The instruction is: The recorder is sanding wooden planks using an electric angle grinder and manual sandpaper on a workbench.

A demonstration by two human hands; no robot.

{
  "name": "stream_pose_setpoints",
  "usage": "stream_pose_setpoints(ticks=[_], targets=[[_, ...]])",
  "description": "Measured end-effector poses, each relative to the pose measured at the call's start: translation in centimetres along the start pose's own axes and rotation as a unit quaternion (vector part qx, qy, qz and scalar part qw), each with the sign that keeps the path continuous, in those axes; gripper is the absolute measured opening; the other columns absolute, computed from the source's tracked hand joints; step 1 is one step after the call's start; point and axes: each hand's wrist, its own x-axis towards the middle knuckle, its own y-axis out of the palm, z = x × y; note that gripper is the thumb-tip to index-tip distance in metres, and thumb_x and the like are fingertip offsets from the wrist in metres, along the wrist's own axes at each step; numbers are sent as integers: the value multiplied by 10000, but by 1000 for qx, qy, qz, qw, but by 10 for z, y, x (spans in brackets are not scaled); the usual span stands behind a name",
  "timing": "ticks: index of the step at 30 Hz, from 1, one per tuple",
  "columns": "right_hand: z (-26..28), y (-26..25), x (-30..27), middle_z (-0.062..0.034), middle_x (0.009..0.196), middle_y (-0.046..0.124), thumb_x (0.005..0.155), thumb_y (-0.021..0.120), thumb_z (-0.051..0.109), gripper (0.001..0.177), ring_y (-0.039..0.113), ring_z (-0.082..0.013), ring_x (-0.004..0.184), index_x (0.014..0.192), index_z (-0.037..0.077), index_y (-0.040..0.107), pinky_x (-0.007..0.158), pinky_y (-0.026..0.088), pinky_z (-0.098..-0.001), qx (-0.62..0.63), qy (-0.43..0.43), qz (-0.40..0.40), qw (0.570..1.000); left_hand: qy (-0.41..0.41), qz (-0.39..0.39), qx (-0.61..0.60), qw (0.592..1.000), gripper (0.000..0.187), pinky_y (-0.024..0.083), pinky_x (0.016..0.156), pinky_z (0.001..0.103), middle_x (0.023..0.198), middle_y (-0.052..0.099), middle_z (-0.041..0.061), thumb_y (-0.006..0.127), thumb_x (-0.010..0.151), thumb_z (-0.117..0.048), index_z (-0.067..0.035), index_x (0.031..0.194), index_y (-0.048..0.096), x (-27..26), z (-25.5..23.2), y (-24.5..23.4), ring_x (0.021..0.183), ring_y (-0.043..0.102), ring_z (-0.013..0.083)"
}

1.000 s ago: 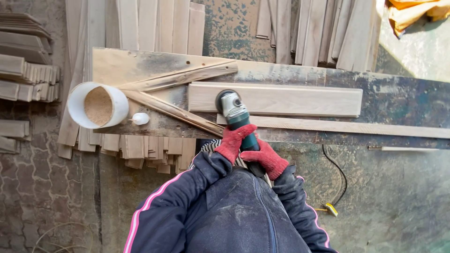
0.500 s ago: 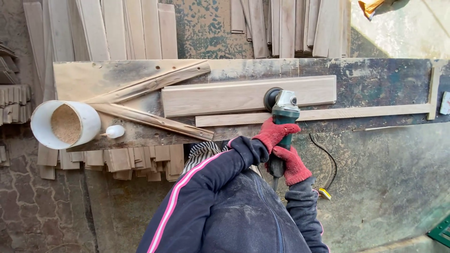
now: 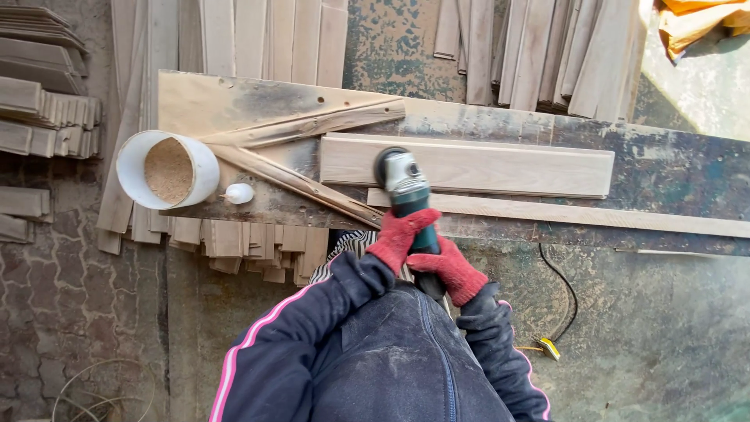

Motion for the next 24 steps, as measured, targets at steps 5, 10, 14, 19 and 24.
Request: stream_pose_setpoints(ticks=[5,10,14,19,24], targets=[[-12,16,23,-93,703,640,514,989,168,495,630,-203,652,946,75,766,564,519,-310,-66,-6,66,996,-23,-82,21,996,760,604,823,466,939,710,150,1025,566,-230,-42,1214,674,-11,-23,-34,887,692,244],[-11,7,19,-78,716,631,500,991,225,518,620,-192,673,950,92,771,575,508,-304,-84,3,56,995,-69,-106,57,990,827,634,836,489,976,715,144,1043,503,-335,-106,1210,681,-5,-17,-20,984,714,262],[-32,-28,17,-166,659,638,588,932,86,417,665,-288,547,941,36,716,482,561,-382,58,1,-7,998,-33,23,-22,999,629,650,609,470,834,712,154,986,600,-104,-46,1151,689,20,12,11,718,732,292],[-36,-70,-11,-137,664,650,675,876,124,328,681,-271,523,944,56,701,464,567,-391,136,-13,-108,985,-43,141,11,989,583,626,577,471,806,692,142,973,594,-100,-42,1105,701,15,33,85,695,723,290],[-28,-84,-17,-146,598,637,729,811,221,261,673,-279,445,885,78,659,387,546,-399,190,-56,-136,971,-49,167,177,969,637,592,826,468,853,711,157,971,524,-249,-66,1074,708,12,28,129,877,727,328]])
